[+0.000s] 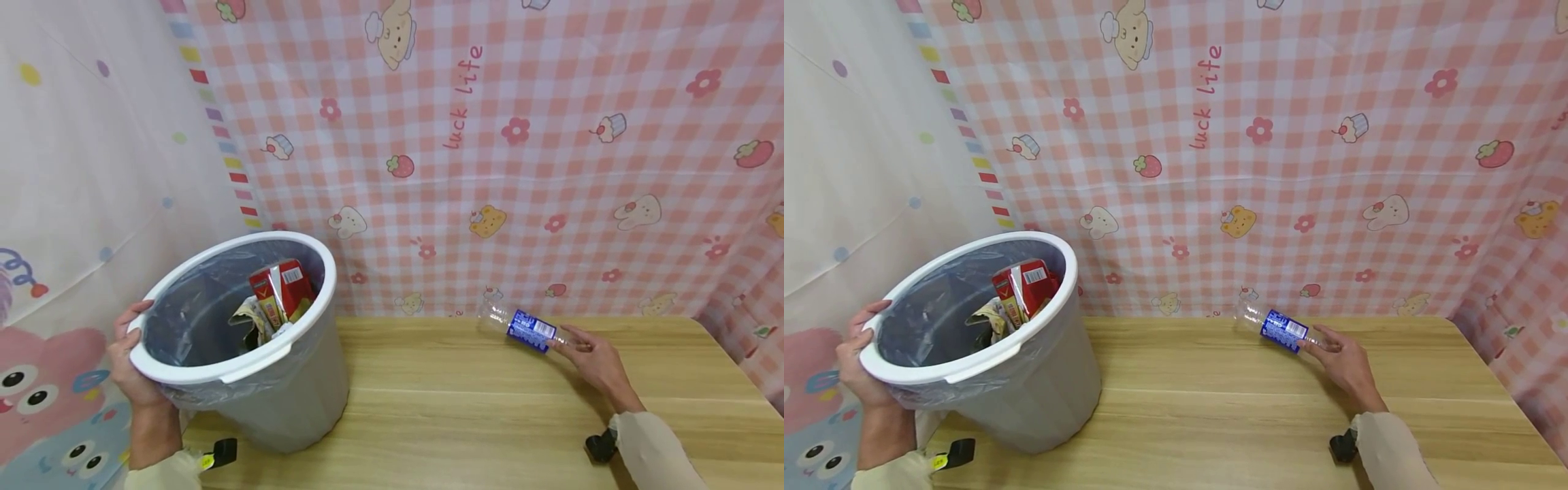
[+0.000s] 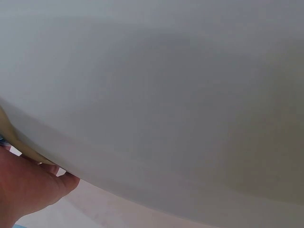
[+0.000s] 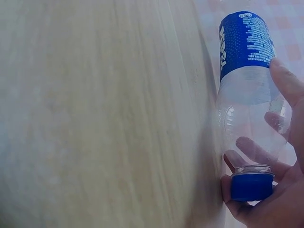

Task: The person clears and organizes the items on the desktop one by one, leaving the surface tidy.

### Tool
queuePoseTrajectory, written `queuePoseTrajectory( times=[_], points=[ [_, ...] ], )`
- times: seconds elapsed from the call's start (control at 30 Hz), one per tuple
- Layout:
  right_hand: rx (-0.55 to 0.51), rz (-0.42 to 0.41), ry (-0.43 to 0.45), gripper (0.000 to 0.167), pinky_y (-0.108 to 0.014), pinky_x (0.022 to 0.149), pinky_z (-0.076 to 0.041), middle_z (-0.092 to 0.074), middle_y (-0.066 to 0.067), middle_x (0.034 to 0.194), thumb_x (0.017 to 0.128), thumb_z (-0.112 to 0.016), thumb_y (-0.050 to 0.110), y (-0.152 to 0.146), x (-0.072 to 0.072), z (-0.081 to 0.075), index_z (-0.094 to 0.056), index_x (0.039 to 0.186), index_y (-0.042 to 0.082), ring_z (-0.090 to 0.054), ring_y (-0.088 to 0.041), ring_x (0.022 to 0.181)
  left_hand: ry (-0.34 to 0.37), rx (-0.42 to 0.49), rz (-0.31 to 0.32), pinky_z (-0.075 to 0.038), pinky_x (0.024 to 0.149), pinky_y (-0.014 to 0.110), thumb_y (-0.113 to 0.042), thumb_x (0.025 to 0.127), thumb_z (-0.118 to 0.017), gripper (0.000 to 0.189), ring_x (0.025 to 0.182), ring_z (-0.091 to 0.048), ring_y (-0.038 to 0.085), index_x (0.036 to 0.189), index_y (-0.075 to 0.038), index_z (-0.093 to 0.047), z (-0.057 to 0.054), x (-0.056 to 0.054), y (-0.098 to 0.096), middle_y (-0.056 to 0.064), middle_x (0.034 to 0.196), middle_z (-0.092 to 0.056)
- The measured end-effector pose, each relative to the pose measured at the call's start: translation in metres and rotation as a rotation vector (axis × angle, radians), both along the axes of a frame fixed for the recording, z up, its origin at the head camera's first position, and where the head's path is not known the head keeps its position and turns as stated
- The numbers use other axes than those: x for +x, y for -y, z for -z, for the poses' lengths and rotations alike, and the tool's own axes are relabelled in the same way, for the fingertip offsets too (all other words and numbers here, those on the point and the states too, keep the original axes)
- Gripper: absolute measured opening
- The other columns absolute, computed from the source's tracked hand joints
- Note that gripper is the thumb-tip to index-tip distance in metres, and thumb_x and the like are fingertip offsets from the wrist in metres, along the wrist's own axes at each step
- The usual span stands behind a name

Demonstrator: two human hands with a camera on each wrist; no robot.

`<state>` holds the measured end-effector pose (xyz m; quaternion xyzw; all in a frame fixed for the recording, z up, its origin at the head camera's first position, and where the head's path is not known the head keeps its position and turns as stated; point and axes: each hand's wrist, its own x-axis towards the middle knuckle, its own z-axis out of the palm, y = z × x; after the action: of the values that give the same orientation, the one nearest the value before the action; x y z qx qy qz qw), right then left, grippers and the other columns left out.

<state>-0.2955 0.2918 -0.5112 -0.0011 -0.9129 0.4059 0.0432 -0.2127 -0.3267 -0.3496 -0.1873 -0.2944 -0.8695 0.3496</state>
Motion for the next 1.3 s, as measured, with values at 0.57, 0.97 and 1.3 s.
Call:
queuePoseTrajectory(
  times=[0.57,0.97,1.3],
  points=[
    [-0.051,-0.025,-0.001,0.075,-0.065,0.093,-0.043,-0.053,-0.032,0.136,0.094,-0.056,0.059,0.012,0.001,-0.013,-0.042,0.150,0.011,-0.055,-0.050,0.119,0.038,-0.023,-0.054,-0.053,0.081,0.034,-0.002,0.086,-0.037,0.034,0.100,-0.060,0.032,0.115,0.013,-0.047,0.001,0.002,-0.001,0.027,0.117,-0.053],
    [-0.057,-0.044,-0.075,0.068,-0.061,0.087,-0.049,-0.056,-0.030,0.134,0.095,-0.058,0.054,0.028,0.003,-0.034,-0.046,0.148,0.012,-0.058,-0.047,0.116,0.022,0.007,-0.020,-0.053,0.079,0.036,0.000,0.086,-0.034,0.035,0.099,-0.061,0.034,0.116,0.014,-0.046,0.001,0.002,-0.002,0.027,0.116,-0.053],
    [-0.061,-0.051,-0.123,0.066,-0.043,0.073,-0.054,-0.057,-0.027,0.134,0.092,-0.063,0.053,0.042,0.004,-0.059,-0.051,0.145,0.015,-0.060,-0.042,0.110,-0.012,0.013,0.004,-0.053,0.080,0.036,0.001,0.086,-0.031,0.035,0.098,-0.061,0.034,0.115,0.015,-0.046,-0.002,0.001,-0.002,0.028,0.115,-0.054]
  ],
)
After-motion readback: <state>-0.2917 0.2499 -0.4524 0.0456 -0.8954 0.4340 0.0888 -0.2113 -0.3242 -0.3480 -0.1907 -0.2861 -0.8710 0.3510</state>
